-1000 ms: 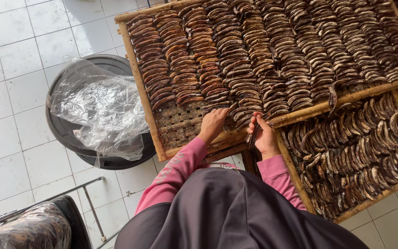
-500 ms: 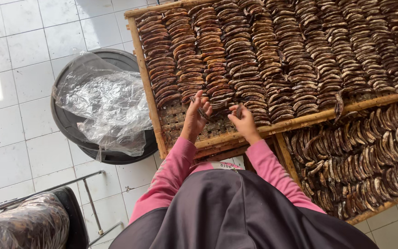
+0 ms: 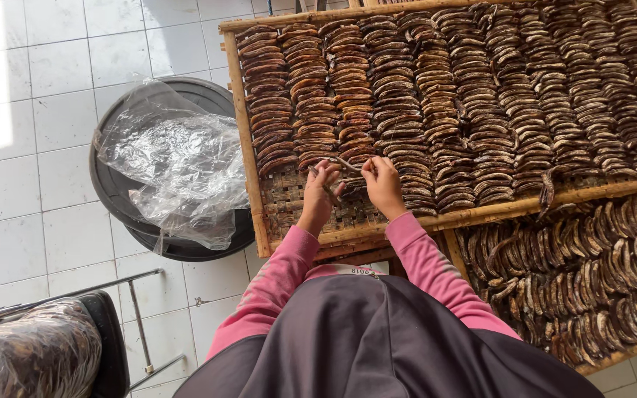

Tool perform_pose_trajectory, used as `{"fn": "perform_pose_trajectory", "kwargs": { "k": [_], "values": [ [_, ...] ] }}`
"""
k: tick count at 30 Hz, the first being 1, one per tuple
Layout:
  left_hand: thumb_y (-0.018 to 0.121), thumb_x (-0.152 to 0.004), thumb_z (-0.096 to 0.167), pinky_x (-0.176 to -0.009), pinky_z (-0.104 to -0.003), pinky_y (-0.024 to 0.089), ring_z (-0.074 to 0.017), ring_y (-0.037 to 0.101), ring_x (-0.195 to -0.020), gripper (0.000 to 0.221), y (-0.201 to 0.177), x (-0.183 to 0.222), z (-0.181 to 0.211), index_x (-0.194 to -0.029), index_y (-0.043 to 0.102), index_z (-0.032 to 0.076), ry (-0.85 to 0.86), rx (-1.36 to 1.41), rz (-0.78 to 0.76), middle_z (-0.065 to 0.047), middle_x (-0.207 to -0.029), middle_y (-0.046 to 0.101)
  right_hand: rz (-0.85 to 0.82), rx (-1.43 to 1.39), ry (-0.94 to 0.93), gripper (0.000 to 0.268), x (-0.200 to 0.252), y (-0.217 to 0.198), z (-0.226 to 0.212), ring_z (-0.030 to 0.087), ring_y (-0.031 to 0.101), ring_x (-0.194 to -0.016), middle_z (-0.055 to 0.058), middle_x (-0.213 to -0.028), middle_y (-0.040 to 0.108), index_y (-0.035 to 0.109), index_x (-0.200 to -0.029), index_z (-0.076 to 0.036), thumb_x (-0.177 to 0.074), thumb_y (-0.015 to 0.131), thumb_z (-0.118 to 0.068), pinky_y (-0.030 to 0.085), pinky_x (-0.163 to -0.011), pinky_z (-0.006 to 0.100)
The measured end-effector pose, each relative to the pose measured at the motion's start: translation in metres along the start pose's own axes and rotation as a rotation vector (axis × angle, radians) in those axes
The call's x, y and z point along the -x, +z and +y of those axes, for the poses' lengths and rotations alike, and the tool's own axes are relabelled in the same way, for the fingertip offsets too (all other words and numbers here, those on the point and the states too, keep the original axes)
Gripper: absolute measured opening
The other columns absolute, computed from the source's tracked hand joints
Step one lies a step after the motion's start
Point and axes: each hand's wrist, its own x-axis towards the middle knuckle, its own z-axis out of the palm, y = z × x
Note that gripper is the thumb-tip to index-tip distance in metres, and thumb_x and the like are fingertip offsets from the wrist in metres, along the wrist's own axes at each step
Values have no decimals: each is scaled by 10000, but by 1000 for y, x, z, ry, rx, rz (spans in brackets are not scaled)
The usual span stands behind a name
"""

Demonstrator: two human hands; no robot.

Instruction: The person picks up dried food items from a large tray, places them into a clear plastic bag on a chair, and سپس continues picking up and organizing more items on the tray.

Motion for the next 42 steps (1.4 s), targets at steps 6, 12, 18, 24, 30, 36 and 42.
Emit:
{"fn": "perform_pose_trajectory", "kwargs": {
  "k": [6,12,18,24,30,36,42],
  "values": [
    [702,-1036,287,-947,-434,548,-200,589,-1153,471,-2,-11,-7,-1382,449,91,-27,118,-100,-53,-1216,618,-163,-124,-110,71,11,-1,-26,144,541,-730,71,-924,607,701,-1003,-28,-944,735,-49,459,-619,291],
    [740,-973,133,-774,-312,572,-137,645,-898,506,-21,-22,3,-1430,521,147,56,197,-149,-46,-1058,642,-199,70,-126,176,20,10,-6,189,665,-872,62,-994,646,734,-1060,-92,-892,756,-47,574,-753,325],
    [675,-933,35,-811,-336,602,-149,693,-929,459,-14,-7,23,-1365,530,85,112,51,-75,-74,-1027,679,-172,318,-350,237,33,21,10,229,682,-916,78,-1022,670,692,-1004,-100,-805,718,25,579,-770,359],
    [743,-803,-36,-882,-414,563,-315,649,-1026,430,-5,16,41,-1196,600,64,704,-1399,-217,-131,-1131,679,-100,-809,176,62,10,-47,17,107,558,-690,71,-959,712,631,-1047,-104,-1001,605,-136,468,-554,237],
    [687,-784,-68,-908,-416,543,-315,630,-1083,537,8,12,34,-1277,627,137,761,-1811,-455,-78,-1188,699,24,-1593,408,267,12,-78,30,206,693,-824,107,-965,707,616,-967,-98,-931,705,-346,614,-714,368],
    [716,-952,136,-869,-418,555,-242,644,-997,318,6,15,37,-1262,650,165,509,-1249,-446,-36,-1082,728,-44,-1311,504,214,17,-41,69,167,649,-804,57,-965,670,668,-1078,-91,-958,789,-220,563,-672,337],
    [638,-1051,298,-864,-320,542,-159,655,-939,394,-1,15,69,-1399,605,115,223,84,-280,-36,-1021,681,-120,-96,56,156,3,7,61,194,618,-782,87,-981,629,750,-1037,-69,-895,810,-91,548,-670,322]
  ]
}}
